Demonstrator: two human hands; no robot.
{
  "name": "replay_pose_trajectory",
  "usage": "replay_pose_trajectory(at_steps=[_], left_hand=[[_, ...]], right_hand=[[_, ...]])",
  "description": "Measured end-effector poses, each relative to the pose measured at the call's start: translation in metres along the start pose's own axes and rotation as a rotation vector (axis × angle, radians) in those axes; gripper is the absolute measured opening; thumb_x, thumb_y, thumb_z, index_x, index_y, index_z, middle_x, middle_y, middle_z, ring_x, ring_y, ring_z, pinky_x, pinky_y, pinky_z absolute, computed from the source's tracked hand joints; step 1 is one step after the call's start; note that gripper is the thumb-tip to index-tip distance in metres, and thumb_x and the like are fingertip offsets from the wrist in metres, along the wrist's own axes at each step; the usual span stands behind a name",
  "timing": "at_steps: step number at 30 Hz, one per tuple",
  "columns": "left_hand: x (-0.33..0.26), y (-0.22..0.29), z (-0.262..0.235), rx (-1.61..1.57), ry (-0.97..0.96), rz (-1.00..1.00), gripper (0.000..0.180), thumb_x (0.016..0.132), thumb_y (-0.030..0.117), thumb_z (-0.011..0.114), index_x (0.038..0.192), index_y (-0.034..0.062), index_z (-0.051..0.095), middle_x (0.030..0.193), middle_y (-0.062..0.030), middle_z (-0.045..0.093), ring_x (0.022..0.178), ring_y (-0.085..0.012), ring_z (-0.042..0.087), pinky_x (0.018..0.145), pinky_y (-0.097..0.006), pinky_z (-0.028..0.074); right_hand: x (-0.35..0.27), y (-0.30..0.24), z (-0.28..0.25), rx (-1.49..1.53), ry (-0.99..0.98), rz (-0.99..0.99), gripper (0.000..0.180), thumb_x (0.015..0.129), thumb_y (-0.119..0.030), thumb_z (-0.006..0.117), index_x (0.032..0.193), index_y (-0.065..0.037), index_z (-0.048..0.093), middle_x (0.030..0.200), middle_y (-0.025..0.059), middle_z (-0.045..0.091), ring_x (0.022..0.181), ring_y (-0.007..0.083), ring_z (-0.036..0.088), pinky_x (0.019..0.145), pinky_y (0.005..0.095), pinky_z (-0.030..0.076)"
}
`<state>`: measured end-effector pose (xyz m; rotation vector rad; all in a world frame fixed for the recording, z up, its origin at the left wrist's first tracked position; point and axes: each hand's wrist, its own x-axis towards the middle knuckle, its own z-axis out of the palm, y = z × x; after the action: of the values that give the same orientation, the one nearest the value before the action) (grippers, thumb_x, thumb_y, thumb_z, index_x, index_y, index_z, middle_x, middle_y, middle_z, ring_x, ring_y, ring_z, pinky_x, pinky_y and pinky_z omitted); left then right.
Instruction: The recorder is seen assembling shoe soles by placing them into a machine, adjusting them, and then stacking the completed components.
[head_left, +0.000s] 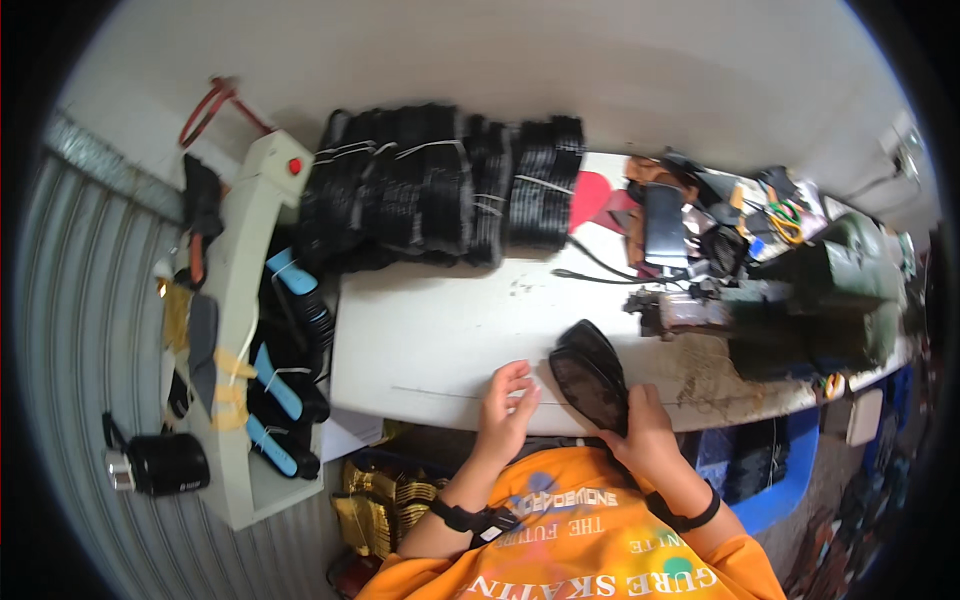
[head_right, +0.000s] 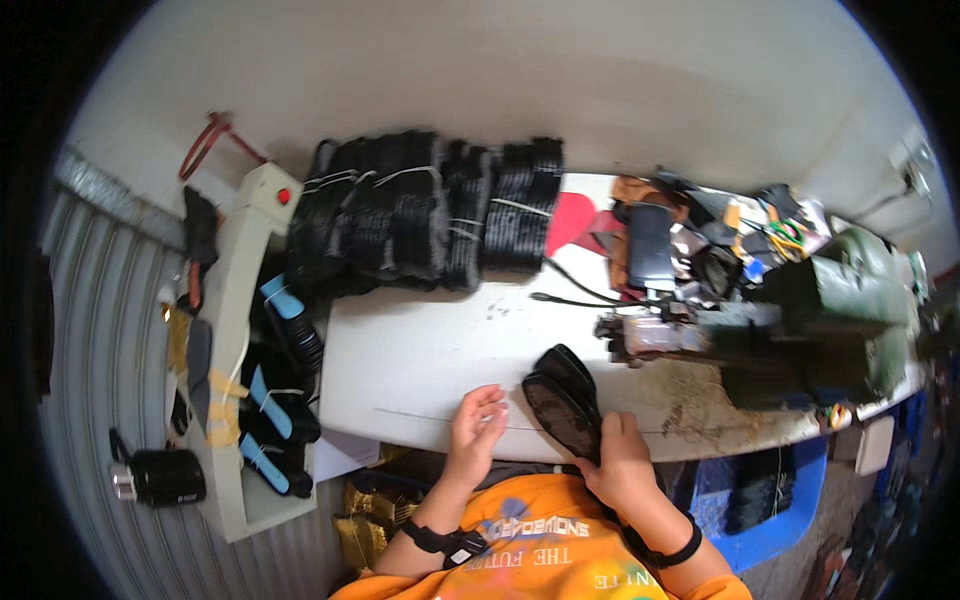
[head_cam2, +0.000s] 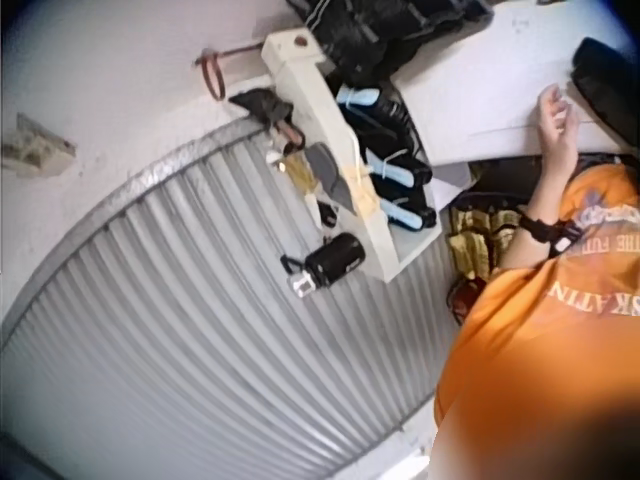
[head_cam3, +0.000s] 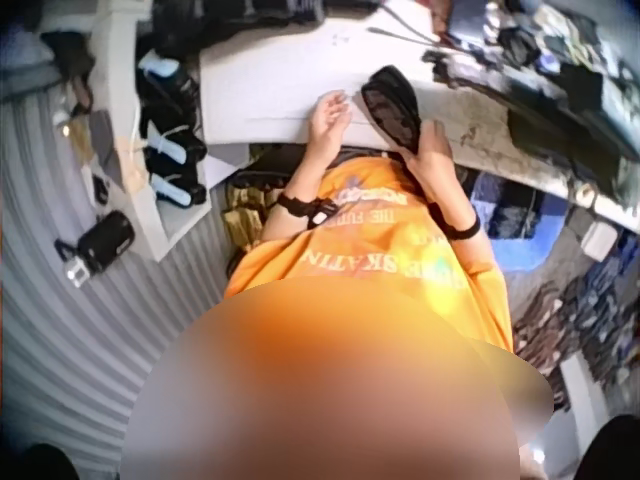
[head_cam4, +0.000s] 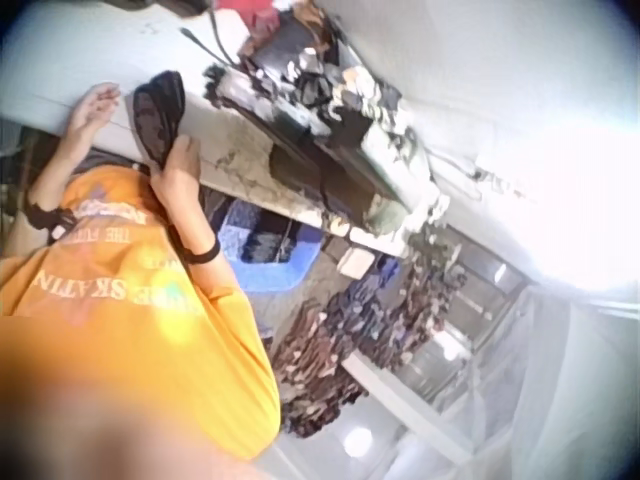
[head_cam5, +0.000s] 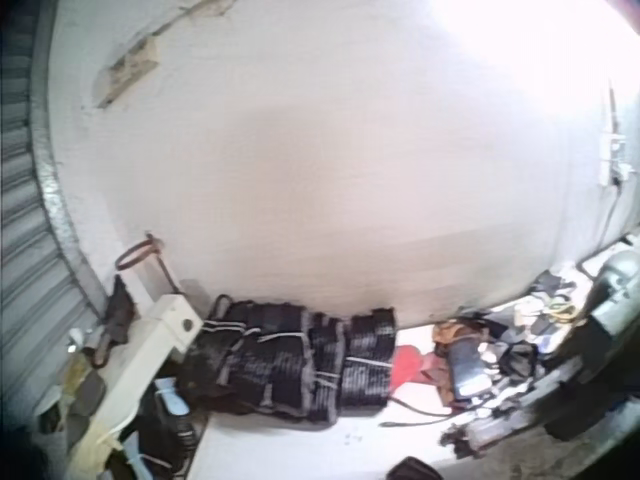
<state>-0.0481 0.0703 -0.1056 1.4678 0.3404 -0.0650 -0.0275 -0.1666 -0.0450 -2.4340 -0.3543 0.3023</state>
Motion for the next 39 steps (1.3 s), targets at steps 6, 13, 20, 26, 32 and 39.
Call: replay_pose_trajectory(at_steps=[6,13,20,26,32,39], left_hand=[[-0.001,0.029,0.004,-0.138,-0.042,0.349,0.059,0.103,0.040,0.056,0.142,-0.0034,0.047,0.139,-0.0158,0.056,0.123,-0.0224,0.055,0.110,-0.037,0.039],[0.003,0.014,-0.011,-0.084,0.116,0.184,0.034,0.105,0.022,0.049,0.126,-0.0028,0.057,0.119,-0.0125,0.065,0.116,-0.0199,0.057,0.106,-0.035,0.041],[0.001,-0.004,-0.007,-0.182,-0.012,0.347,0.045,0.108,0.034,0.037,0.110,-0.0038,0.061,0.115,-0.0195,0.066,0.114,-0.0278,0.061,0.106,-0.040,0.042],[-0.011,0.026,0.000,-0.298,0.053,0.362,0.034,0.081,0.017,0.051,0.107,-0.0034,0.056,0.104,-0.0220,0.064,0.106,-0.0326,0.060,0.104,-0.044,0.043],[-0.019,0.059,0.006,-0.476,-0.064,0.578,0.039,0.074,0.015,0.060,0.111,0.0027,0.053,0.110,-0.0180,0.057,0.114,-0.0341,0.052,0.103,-0.047,0.041],[-0.021,0.066,0.008,-0.560,-0.051,0.544,0.033,0.070,0.011,0.053,0.102,0.0024,0.054,0.104,-0.0173,0.057,0.109,-0.0348,0.054,0.104,-0.051,0.042]], right_hand=[[0.000,-0.029,-0.012,-0.389,0.111,-0.416,0.034,0.072,-0.009,0.072,0.104,-0.004,0.061,0.108,0.0126,0.065,0.093,0.0318,0.062,0.078,0.0435,0.048],[0.025,-0.009,-0.005,-0.391,0.168,-0.354,0.060,0.074,-0.021,0.079,0.129,-0.007,0.059,0.118,0.0110,0.060,0.109,0.0322,0.055,0.095,0.0497,0.042],[0.016,0.024,0.010,-0.029,0.230,-0.308,0.060,0.072,-0.012,0.081,0.127,-0.007,0.058,0.133,0.0186,0.053,0.124,0.0433,0.048,0.103,0.0526,0.043],[0.008,0.027,-0.009,-0.163,0.175,-0.415,0.045,0.071,-0.007,0.075,0.115,-0.007,0.067,0.116,0.0097,0.066,0.111,0.0345,0.059,0.096,0.0484,0.046],[-0.020,-0.001,-0.032,-0.444,0.822,-0.701,0.011,0.090,-0.015,0.066,0.100,-0.020,0.069,0.110,0.0018,0.064,0.108,0.0231,0.056,0.100,0.0549,0.044],[-0.009,0.012,-0.022,-0.159,1.062,-0.790,0.013,0.095,-0.023,0.064,0.104,-0.021,0.055,0.110,0.0059,0.054,0.107,0.0272,0.054,0.101,0.0545,0.047]])
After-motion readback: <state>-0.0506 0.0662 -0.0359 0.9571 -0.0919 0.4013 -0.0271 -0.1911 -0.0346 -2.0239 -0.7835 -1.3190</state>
